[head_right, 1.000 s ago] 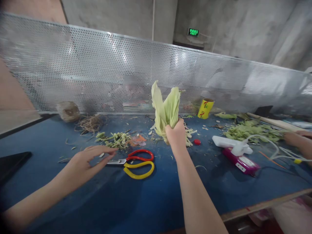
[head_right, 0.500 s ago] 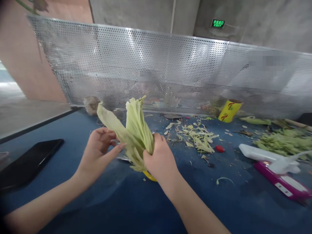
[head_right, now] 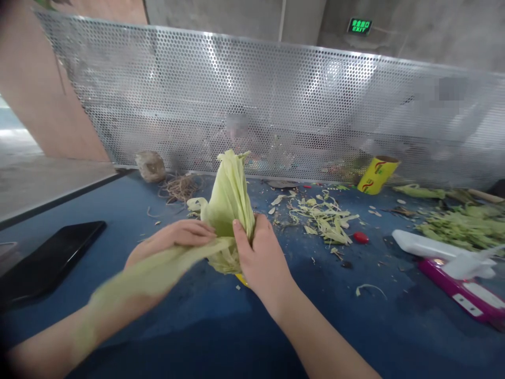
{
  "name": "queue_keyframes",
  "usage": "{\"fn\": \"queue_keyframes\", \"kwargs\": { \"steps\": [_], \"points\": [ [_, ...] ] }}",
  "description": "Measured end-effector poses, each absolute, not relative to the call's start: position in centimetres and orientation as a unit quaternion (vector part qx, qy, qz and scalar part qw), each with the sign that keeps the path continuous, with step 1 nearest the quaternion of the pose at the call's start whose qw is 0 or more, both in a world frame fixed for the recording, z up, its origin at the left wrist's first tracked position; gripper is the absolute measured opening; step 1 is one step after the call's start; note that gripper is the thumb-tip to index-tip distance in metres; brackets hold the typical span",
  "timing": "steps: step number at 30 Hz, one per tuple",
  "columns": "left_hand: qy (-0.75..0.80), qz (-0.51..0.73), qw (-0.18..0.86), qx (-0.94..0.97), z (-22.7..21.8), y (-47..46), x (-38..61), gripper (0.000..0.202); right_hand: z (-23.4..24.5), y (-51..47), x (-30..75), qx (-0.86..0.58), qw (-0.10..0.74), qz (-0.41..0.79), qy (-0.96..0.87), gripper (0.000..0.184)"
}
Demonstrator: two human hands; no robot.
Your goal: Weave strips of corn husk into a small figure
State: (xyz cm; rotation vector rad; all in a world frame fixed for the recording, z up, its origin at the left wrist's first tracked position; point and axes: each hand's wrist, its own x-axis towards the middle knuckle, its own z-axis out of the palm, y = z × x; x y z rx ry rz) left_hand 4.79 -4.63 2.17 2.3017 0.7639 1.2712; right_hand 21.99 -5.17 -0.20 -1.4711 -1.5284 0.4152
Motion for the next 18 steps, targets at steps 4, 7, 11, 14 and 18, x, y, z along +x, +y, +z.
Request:
{"fn": "queue_keyframes", "kwargs": {
  "steps": [4, 7, 11, 14, 18],
  "points": [
    [0.341, 0.389, 0.221, 0.827, 2.0, -4.4, 5.0, 0.020, -0.1, -5.4, 22.0, -0.582, 0.473, 0.198, -0.631, 0.032],
    [0.428, 0.336, 0.211, 0.812, 1.7, -3.5, 5.1, 0.024, 0.0, -5.7, 21.8, -0.572, 0.465, 0.199, -0.646, 0.029],
    [0.348, 0.294, 0.321, 0.830, 1.1, -2.9, 5.3, 0.027, 0.1, -6.0, 21.5, -0.548, 0.499, 0.129, -0.659, 0.025],
    [0.371, 0.280, 0.344, 0.816, 0.3, -3.2, 6.0, 0.026, 0.3, -6.0, 21.6, -0.533, 0.496, 0.080, -0.681, 0.023],
    [0.420, 0.325, 0.288, 0.797, -0.1, -3.5, 6.8, 0.025, 0.4, -5.6, 22.3, -0.571, 0.468, 0.106, -0.666, 0.027]
  ]
}}
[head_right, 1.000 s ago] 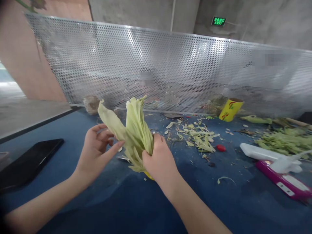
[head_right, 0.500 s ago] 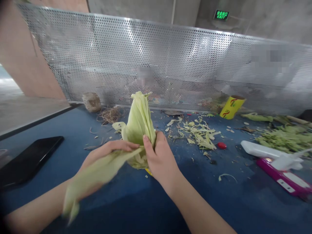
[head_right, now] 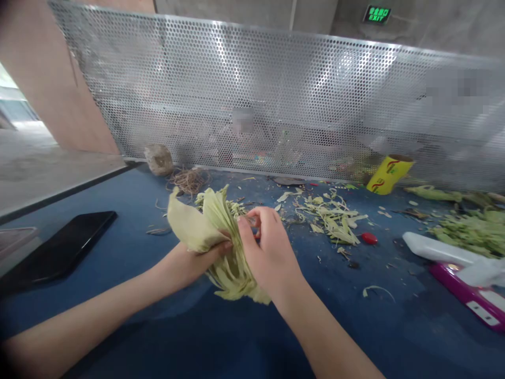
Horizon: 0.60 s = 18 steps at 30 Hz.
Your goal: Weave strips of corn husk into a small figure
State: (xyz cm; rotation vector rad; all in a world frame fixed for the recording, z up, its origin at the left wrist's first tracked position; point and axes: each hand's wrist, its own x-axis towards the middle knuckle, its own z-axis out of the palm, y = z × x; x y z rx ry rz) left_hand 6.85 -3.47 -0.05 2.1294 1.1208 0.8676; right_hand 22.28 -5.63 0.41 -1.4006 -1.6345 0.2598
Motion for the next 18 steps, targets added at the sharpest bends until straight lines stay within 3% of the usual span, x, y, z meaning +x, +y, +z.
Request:
{"fn": "queue_keyframes", "kwargs": {
  "steps": [6, 10, 18],
  "points": [
    [0.417, 0.377, 0.257, 0.786, 1.3, -3.9, 7.1, 0.020, 0.4, -5.6, 22.4, -0.591, 0.384, 0.268, -0.657, 0.040],
    [0.436, 0.398, 0.234, 0.772, 2.0, -4.4, 6.9, 0.016, 0.6, -5.6, 21.9, -0.537, 0.394, 0.376, -0.644, 0.039],
    [0.403, 0.413, 0.307, 0.758, 2.4, -4.9, 6.4, 0.014, 0.7, -6.2, 21.5, -0.525, 0.467, 0.293, -0.648, 0.026]
  ]
}}
